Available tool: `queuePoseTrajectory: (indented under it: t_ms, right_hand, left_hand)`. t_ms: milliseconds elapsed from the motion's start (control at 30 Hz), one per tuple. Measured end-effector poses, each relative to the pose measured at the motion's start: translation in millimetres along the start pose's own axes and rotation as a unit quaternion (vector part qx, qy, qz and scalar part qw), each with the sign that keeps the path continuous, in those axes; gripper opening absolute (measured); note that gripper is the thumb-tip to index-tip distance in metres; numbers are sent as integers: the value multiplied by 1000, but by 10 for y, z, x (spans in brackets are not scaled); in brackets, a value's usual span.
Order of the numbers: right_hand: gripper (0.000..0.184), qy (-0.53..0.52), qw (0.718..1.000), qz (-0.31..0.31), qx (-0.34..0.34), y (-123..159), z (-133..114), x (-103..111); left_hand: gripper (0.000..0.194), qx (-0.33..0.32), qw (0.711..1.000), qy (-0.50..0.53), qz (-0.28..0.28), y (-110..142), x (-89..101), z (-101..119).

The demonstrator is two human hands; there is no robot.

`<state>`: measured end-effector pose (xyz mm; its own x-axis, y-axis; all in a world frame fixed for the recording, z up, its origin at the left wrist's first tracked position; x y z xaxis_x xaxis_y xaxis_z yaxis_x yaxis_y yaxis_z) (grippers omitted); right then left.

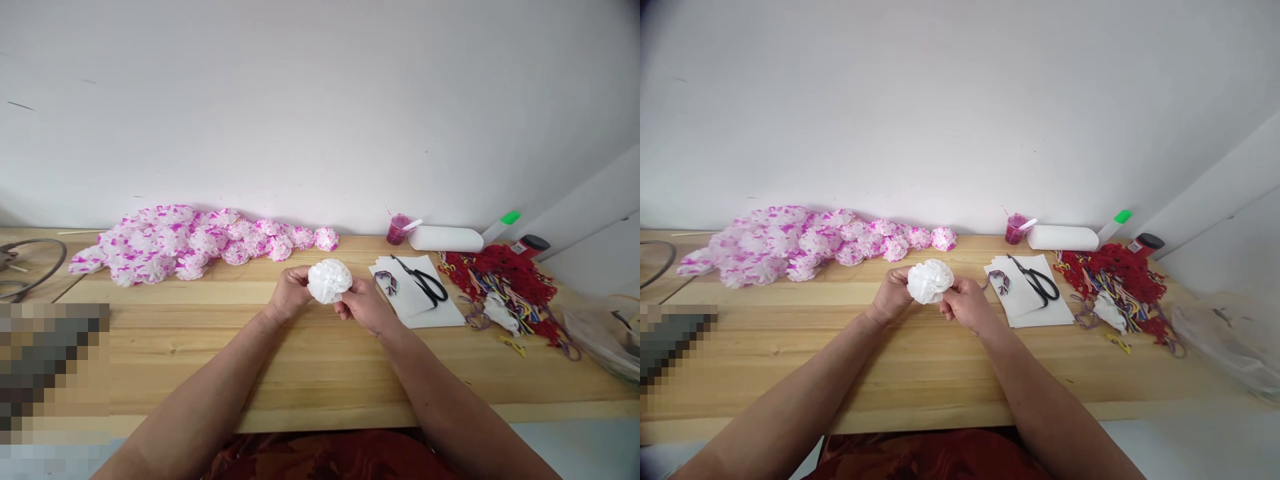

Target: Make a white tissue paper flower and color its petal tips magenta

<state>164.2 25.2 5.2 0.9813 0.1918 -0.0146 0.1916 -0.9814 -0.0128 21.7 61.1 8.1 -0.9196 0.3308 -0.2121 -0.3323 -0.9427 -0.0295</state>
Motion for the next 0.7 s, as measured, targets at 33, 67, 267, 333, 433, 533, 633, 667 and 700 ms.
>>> queuePoseTrajectory:
  t_ms: [33,67,267,333,433,533,633,667,700]
  right_hand:
    - [10,19,999,12,23,-2,-28,9]
    - [12,43,997,29,53,-1,-69,23]
    - [10,165,972,92,136,82,-300,51]
    - [10,143,977,60,143,107,-337,2]
    - [11,82,981,38,174,138,-386,-48]
    - [10,61,971,85,213,168,-415,-13]
    - [10,103,948,135,268,221,-460,25]
    - [12,128,940,137,285,239,-477,18]
    - [16,158,932,132,299,254,-495,0]
  left_hand:
    - [23,-4,1000,10,9,-9,13,-8]
    - [24,-8,999,24,20,-21,29,-18]
    - [27,-28,994,73,71,-81,114,-72]
    - [25,-34,994,70,72,-82,119,-68]
    - [24,-37,995,62,67,-72,105,-51]
    - [27,-28,995,61,69,-67,90,-52]
    - [29,-17,995,67,79,-72,90,-71]
    - [30,-16,994,71,79,-74,90,-78]
    - [31,-13,994,77,78,-76,89,-86]
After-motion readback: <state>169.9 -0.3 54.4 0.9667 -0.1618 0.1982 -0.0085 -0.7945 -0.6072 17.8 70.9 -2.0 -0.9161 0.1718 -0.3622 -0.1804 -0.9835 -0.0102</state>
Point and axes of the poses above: each hand's wrist, its own y-axis away from the middle knuckle, its own x-axis out of the back of the hand, z = x × y, the point moved 5 cm from there along -y, towards the middle knuckle, and after that the axes turned 10 degrees about x, right-handed, at the moved point
